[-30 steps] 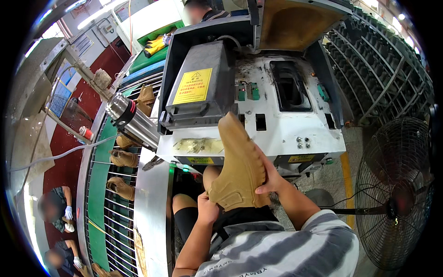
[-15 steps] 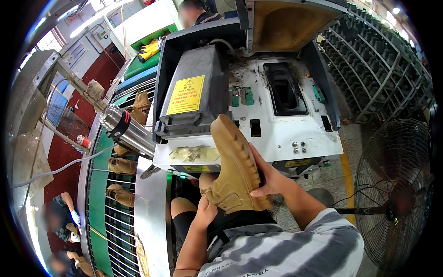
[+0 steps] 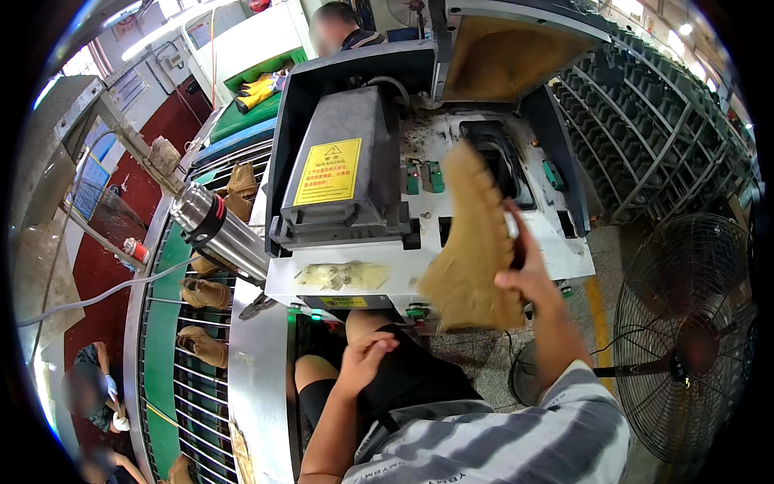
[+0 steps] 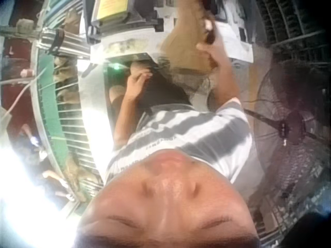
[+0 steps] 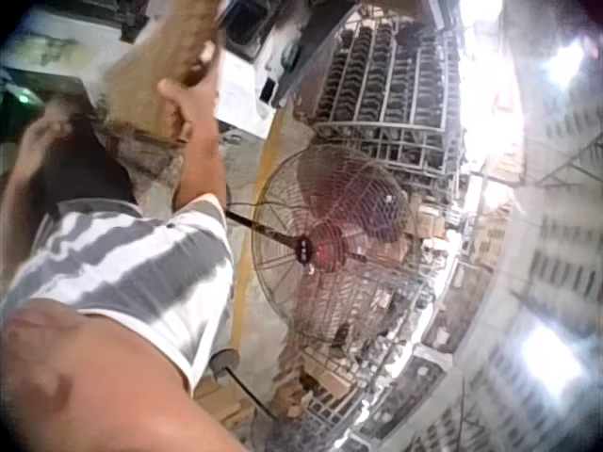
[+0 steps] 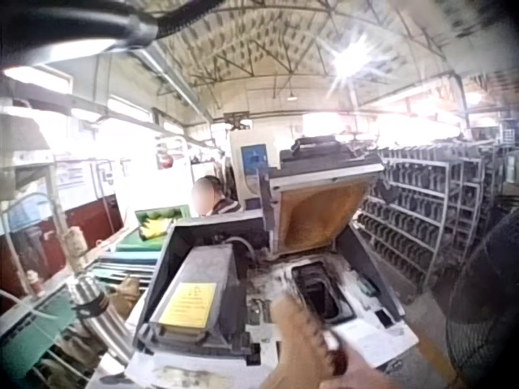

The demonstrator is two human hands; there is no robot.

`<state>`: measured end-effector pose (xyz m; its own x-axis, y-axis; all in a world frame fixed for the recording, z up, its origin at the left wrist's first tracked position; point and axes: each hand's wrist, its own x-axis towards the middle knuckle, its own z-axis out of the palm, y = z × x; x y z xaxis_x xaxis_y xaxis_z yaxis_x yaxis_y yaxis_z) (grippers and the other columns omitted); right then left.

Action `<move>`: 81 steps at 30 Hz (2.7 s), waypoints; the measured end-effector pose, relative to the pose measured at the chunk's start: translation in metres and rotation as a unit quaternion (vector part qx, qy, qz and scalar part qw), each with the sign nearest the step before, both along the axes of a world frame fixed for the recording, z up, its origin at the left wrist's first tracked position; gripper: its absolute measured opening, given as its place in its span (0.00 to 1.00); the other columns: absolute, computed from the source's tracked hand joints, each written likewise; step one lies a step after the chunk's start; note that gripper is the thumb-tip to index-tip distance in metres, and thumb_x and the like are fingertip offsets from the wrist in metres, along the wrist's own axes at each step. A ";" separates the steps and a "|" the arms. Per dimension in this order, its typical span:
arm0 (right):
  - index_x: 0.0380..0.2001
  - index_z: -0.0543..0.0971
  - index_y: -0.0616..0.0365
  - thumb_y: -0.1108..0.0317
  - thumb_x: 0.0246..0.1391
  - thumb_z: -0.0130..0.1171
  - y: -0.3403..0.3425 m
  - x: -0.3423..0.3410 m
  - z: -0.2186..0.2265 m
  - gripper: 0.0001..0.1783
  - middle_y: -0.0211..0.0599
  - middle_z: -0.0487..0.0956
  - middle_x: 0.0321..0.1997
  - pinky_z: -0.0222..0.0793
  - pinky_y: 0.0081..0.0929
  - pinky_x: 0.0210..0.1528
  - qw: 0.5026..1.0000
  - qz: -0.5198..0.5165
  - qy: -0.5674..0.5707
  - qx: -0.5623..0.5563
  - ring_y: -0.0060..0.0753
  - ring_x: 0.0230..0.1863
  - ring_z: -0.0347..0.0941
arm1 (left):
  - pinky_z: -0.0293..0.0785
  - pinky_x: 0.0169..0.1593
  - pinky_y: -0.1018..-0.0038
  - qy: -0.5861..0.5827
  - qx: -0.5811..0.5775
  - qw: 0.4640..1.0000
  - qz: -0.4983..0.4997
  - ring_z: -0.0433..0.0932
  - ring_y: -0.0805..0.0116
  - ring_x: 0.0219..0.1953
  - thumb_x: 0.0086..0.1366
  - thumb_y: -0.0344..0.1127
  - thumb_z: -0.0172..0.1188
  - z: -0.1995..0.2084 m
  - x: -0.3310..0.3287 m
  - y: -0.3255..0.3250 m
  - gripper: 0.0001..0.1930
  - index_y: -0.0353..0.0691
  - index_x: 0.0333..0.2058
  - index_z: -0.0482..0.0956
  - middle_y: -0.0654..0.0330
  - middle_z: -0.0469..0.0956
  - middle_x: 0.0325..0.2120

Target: The person takes boots from a conveyor belt and places them into an industrial heat press or steaming machine to shape the soles, then returns them to the conveyor.

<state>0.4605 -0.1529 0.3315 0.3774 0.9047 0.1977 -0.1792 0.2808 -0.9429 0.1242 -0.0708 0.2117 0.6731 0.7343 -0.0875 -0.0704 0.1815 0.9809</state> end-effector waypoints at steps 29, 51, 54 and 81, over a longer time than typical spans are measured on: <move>0.67 0.60 0.56 0.39 0.50 0.55 0.182 0.173 -0.010 0.47 0.52 0.67 0.65 0.60 0.41 0.64 0.670 -0.226 -0.517 -0.483 0.50 0.64 0.65 | 0.61 0.22 0.79 0.201 0.065 0.770 0.602 0.66 0.77 0.18 0.61 0.28 0.50 -0.165 -0.263 0.025 0.08 0.33 0.30 0.78 0.65 0.70 0.16; 0.23 0.67 0.47 0.47 0.54 0.57 -0.200 0.136 -0.254 0.19 0.26 0.61 0.21 0.57 0.27 0.28 0.875 -0.316 0.336 -0.145 0.28 0.22 0.56 | 0.73 0.41 0.62 0.102 0.301 0.943 -0.096 0.77 0.46 0.36 0.60 0.27 0.50 -0.114 0.124 -0.010 0.09 0.36 0.37 0.78 0.48 0.79 0.31; 0.26 0.75 0.54 0.52 0.53 0.58 -0.210 0.100 -0.325 0.16 0.32 0.73 0.26 0.65 0.35 0.30 0.852 -0.263 -0.190 -0.411 0.32 0.25 0.67 | 0.75 0.40 0.66 0.102 0.216 0.970 -0.048 0.81 0.53 0.35 0.63 0.32 0.52 -0.097 0.083 0.005 0.09 0.35 0.36 0.80 0.48 0.81 0.31; 0.65 0.54 0.67 0.47 0.30 0.70 0.385 -0.132 0.021 0.62 0.61 0.70 0.58 0.64 0.35 0.61 0.791 -0.192 -0.451 -0.367 0.50 0.58 0.70 | 0.69 0.31 0.76 0.047 -0.150 0.944 0.291 0.74 0.73 0.25 0.61 0.34 0.54 -0.210 -0.074 0.105 0.10 0.34 0.31 0.80 0.61 0.78 0.22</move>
